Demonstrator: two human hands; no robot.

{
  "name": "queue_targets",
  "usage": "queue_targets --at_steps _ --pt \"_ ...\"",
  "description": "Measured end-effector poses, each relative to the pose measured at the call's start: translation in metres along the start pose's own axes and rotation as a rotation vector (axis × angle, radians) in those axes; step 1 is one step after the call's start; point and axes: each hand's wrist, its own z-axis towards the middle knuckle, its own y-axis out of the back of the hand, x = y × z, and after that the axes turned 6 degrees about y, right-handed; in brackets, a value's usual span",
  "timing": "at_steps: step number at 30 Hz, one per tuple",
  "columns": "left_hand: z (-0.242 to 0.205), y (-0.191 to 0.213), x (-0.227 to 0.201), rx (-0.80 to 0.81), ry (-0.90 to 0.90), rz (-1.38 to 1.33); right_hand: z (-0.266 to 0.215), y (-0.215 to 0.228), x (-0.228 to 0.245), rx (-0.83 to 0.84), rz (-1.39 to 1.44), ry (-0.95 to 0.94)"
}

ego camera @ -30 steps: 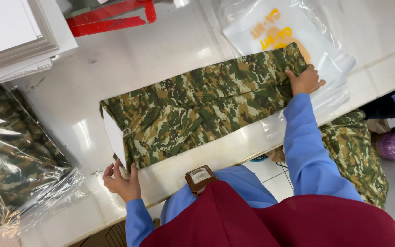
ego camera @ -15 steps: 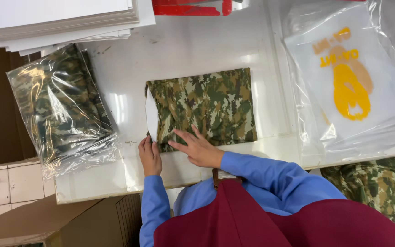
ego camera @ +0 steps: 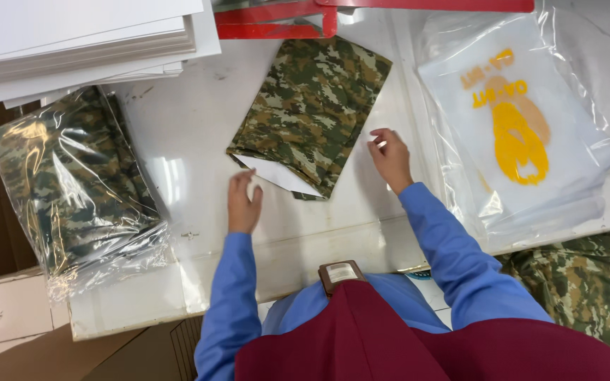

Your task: The person picks up a camouflage shirt, spreads it on a table, and places a white paper sheet on it. They fold the shirt over the paper, insert the folded item into a clear plastic bag, and place the finished package into a cardboard box.

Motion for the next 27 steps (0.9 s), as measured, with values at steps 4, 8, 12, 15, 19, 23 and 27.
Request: queue_targets --at_steps 4,8,12,15,19,23,27 --pt "0.090 0.020 -0.030 -0.282 0.088 0.065 -0.027 -0.046 0.033 0.212 0.086 -0.113" --pt "0.100 -0.003 -0.016 -0.185 0.256 0.324 -0.044 -0.053 0.059 0.205 0.005 -0.114" --pt "0.062 -0.013 0.011 -0.187 0.197 0.002 -0.050 -0.056 0.050 0.193 0.046 -0.119" --pt "0.014 -0.009 0.020 -0.134 0.281 -0.259 -0.062 -0.044 0.024 0.205 0.332 -0.167" --pt "-0.042 -0.001 0.033 -0.020 0.362 -0.504 -0.102 -0.022 -0.008 0.264 0.147 0.086" --pt "-0.078 -0.007 0.048 0.022 0.380 -0.401 -0.108 0.033 -0.040 0.517 0.283 0.221" --pt "-0.117 -0.009 0.045 0.028 0.285 -0.174 -0.077 0.120 -0.106 0.131 0.170 0.041"
